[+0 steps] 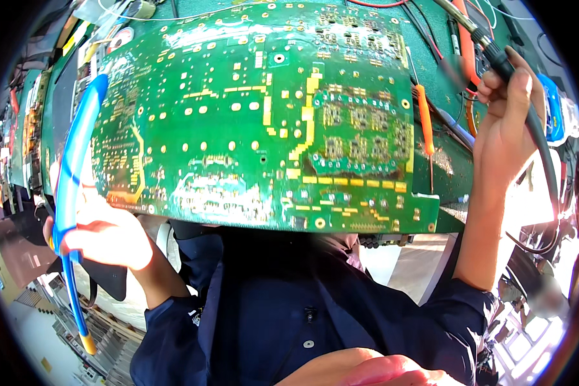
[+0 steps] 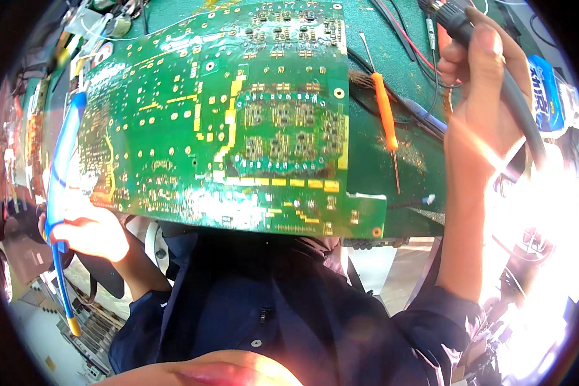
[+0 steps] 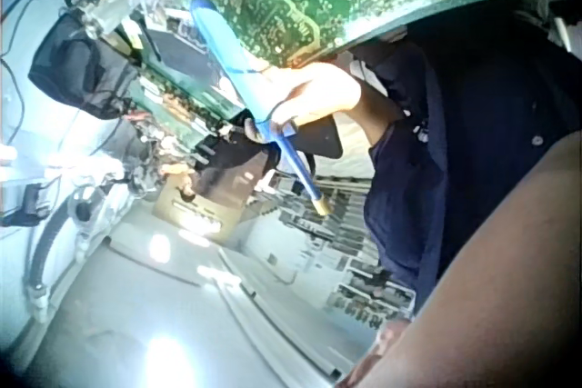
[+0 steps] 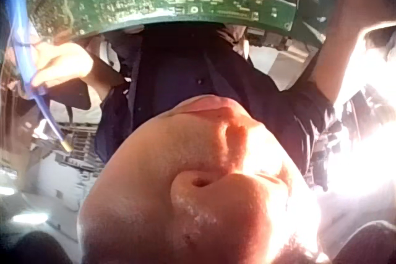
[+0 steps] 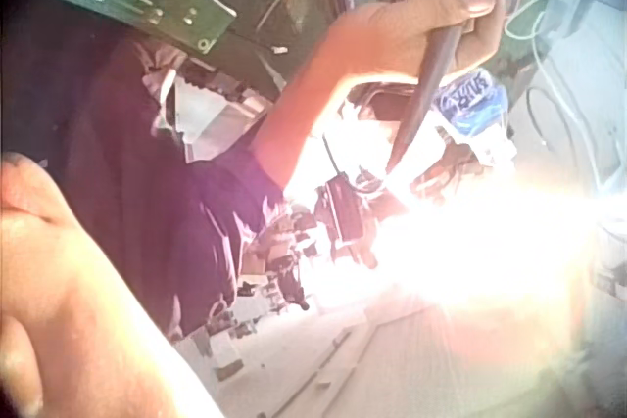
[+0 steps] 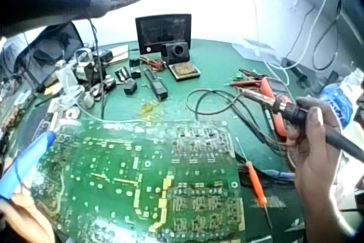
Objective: The person solders components on a large green circuit board using a soldering iron and uses a desoldering pump to remove solder.
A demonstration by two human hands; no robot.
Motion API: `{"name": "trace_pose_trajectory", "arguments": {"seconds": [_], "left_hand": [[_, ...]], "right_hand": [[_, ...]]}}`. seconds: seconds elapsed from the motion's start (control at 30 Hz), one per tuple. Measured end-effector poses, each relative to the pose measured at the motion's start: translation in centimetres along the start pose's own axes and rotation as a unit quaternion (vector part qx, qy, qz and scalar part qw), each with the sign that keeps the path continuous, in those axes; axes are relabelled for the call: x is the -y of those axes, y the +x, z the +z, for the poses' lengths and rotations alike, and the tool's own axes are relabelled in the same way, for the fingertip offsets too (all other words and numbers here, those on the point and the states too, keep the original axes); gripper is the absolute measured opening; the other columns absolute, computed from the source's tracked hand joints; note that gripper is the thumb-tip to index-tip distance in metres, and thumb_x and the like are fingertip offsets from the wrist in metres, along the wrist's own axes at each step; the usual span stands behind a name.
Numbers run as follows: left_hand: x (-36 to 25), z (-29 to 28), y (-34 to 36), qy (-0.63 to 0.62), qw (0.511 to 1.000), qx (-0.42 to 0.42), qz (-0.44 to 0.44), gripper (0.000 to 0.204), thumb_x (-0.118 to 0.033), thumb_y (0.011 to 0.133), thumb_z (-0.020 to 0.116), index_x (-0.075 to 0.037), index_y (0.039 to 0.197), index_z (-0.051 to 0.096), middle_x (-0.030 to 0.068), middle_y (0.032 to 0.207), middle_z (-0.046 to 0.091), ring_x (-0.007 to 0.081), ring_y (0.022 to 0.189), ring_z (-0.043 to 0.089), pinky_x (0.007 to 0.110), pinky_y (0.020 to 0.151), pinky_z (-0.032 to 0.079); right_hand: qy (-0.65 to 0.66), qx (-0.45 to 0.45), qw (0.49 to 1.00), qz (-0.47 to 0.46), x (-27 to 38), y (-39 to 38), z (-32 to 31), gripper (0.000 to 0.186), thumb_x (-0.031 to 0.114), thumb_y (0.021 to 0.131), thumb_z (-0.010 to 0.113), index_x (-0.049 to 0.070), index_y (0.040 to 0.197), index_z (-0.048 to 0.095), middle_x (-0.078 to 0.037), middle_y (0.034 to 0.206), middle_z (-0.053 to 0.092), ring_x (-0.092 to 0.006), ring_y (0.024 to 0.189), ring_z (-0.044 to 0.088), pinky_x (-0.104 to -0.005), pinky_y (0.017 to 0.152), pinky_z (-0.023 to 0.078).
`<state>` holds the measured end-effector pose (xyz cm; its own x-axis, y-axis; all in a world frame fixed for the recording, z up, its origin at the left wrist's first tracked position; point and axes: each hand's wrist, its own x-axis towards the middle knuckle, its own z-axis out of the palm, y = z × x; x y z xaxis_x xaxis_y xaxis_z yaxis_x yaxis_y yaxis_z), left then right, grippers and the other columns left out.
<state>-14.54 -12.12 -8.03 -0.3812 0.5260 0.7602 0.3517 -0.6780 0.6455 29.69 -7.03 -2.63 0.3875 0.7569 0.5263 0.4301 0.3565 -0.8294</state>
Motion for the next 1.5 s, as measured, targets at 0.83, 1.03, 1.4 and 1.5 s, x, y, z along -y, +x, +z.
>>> {"name": "trace_pose_trajectory", "arguments": {"seconds": [0.83,1.03,1.4,1.5], "left_hand": [[-9.2,-6.8,9.9,-0.005,0.990,-0.040,0.133,0.029,-0.020,0.106,0.054,-0.005,0.127,0.041,0.0155,0.093,0.065,0.0233,0.088,0.064,0.041,0.091,0.056],[-11.6,-5.2,8.7,0.313,0.940,0.105,0.081,0.016,-0.006,0.091,0.070,-0.007,0.105,0.063,0.0051,0.081,0.065,0.0110,0.068,0.063,0.029,0.061,0.053],[-16.3,4.9,1.1,0.347,0.786,0.478,0.181,0.019,-0.020,0.086,0.064,-0.012,0.101,0.055,0.0110,0.067,0.064,0.0334,0.064,0.069,0.043,0.051,0.051],[-17.0,6.4,0.4,0.366,0.774,0.481,0.186,0.019,-0.021,0.088,0.062,-0.011,0.104,0.057,0.0109,0.067,0.065,0.0319,0.064,0.070,0.041,0.051,0.052]], "right_hand": [[0.048,0.131,0.975,-0.174,8.3,-2.4,-2.2,0.095,0.071,0.092,0.049,-0.013,0.138,0.047,-0.018,0.081,0.070,-0.0227,0.068,0.068,-0.0319,0.067,0.054],[0.107,0.166,0.968,-0.155,11.1,-3.7,-2.4,0.074,0.057,0.105,0.041,-0.010,0.135,0.046,-0.023,0.091,0.073,-0.0255,0.071,0.071,-0.0300,0.067,0.053],[0.384,0.408,0.827,-0.045,12.1,-8.7,-0.4,0.112,0.096,0.075,0.035,0.002,0.134,0.046,-0.042,0.142,0.046,-0.0532,0.135,0.047,-0.0596,0.117,0.031],[0.416,0.435,0.795,-0.076,12.0,-9.2,0.0,0.115,0.099,0.070,0.036,0.002,0.132,0.046,-0.044,0.140,0.046,-0.0540,0.135,0.047,-0.0607,0.118,0.030]]}}
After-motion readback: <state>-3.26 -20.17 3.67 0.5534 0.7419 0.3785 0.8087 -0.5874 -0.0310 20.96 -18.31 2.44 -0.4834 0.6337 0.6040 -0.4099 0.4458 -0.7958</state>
